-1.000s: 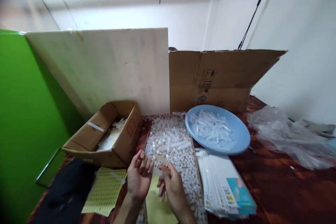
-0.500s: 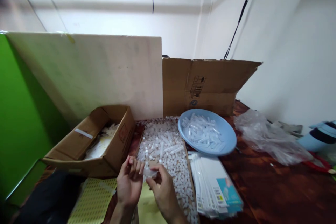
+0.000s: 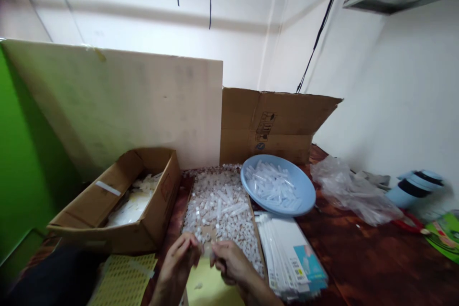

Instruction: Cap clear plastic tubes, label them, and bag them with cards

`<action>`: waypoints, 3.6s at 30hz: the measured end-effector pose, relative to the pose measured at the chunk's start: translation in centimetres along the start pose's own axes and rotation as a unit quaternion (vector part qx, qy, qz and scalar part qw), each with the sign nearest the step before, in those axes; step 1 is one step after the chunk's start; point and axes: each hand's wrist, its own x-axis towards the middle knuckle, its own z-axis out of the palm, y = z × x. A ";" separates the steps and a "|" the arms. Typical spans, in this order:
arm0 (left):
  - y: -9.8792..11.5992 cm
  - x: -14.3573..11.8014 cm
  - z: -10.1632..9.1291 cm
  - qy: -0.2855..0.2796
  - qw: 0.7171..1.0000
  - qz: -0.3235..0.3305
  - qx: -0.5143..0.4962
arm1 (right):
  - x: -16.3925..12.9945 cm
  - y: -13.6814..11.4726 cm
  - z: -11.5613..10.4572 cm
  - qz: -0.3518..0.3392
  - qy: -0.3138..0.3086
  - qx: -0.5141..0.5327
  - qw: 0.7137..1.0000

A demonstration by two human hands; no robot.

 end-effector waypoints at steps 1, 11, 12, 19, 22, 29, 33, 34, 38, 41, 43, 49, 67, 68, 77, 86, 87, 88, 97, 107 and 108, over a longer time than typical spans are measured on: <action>0.3 0.2 -0.7 0.021 0.999 0.028 0.002 | 0.5 -0.5 -0.8 -0.041 0.043 -0.056 0.997; 1.6 -0.3 -4.3 0.131 0.979 0.039 0.154 | 4.4 -10.8 -16.1 -0.116 0.213 -0.606 0.758; 1.3 -0.6 -3.5 0.093 0.972 0.038 0.213 | 4.7 -11.3 -18.0 -0.075 0.206 -0.618 0.755; -5.8 -1.7 4.1 -0.273 0.829 0.048 0.486 | 6.6 -8.7 -24.9 0.172 0.113 -0.662 0.720; -10.5 -1.9 4.9 -0.356 0.714 0.072 0.598 | 6.7 -7.3 -25.7 0.181 0.105 -0.663 0.719; -14.6 -1.1 4.1 -0.370 0.641 0.081 0.667 | 6.1 -6.1 -27.3 0.148 0.075 -0.615 0.771; -13.6 -0.7 4.2 -0.323 0.727 0.062 0.603 | 5.8 -6.5 -27.1 0.098 0.025 -0.570 0.815; -13.2 -0.7 4.2 -0.295 0.762 0.052 0.574 | 5.8 -6.7 -27.0 0.083 0.011 -0.559 0.825; -10.6 -0.2 4.1 -0.161 0.884 -0.013 0.439 | 5.4 -7.4 -26.1 0.020 -0.003 -0.524 0.851; -8.5 0.8 3.4 -0.072 0.940 -0.041 0.331 | 5.0 -7.7 -25.3 -0.018 0.022 -0.514 0.857; -7.3 1.7 2.4 -0.028 0.957 -0.040 0.285 | 4.5 -8.1 -24.6 -0.046 0.061 -0.512 0.855; -3.9 3.3 0.0 0.021 0.972 -0.017 0.233 | 0.6 -10.3 -18.7 -0.187 0.209 -0.489 0.826; -0.6 2.4 2.7 0.036 0.970 0.036 0.236 | -3.2 -2.6 -0.9 -0.260 0.340 -0.009 0.904; -0.7 2.4 2.9 0.043 0.970 0.039 0.237 | -3.1 -2.7 -0.7 -0.254 0.339 -0.003 0.906; -0.5 2.6 2.3 0.054 0.954 0.068 0.286 | -2.6 -3.4 -0.3 -0.251 0.236 -0.041 0.938; 1.8 3.0 2.4 -0.033 0.911 0.074 0.405 | -3.2 -3.0 -0.6 -0.256 0.149 -0.065 0.953; 1.7 3.0 2.3 -0.033 0.910 0.077 0.406 | -3.3 -3.0 -0.6 -0.255 0.153 -0.073 0.952; 1.4 3.1 2.2 -0.030 0.909 0.082 0.407 | -3.3 -2.9 -0.5 -0.253 0.158 -0.081 0.951; -0.2 3.8 0.5 -0.068 0.890 0.083 0.442 | -2.0 -0.3 -0.7 -0.234 0.178 -0.071 0.953; -1.9 4.6 -1.2 -0.130 0.862 0.082 0.483 | -1.4 2.4 -0.8 -0.223 0.174 -0.027 0.959; -1.9 4.6 -1.2 -0.139 0.859 0.082 0.485 | -1.5 2.5 -0.9 -0.224 0.174 -0.030 0.959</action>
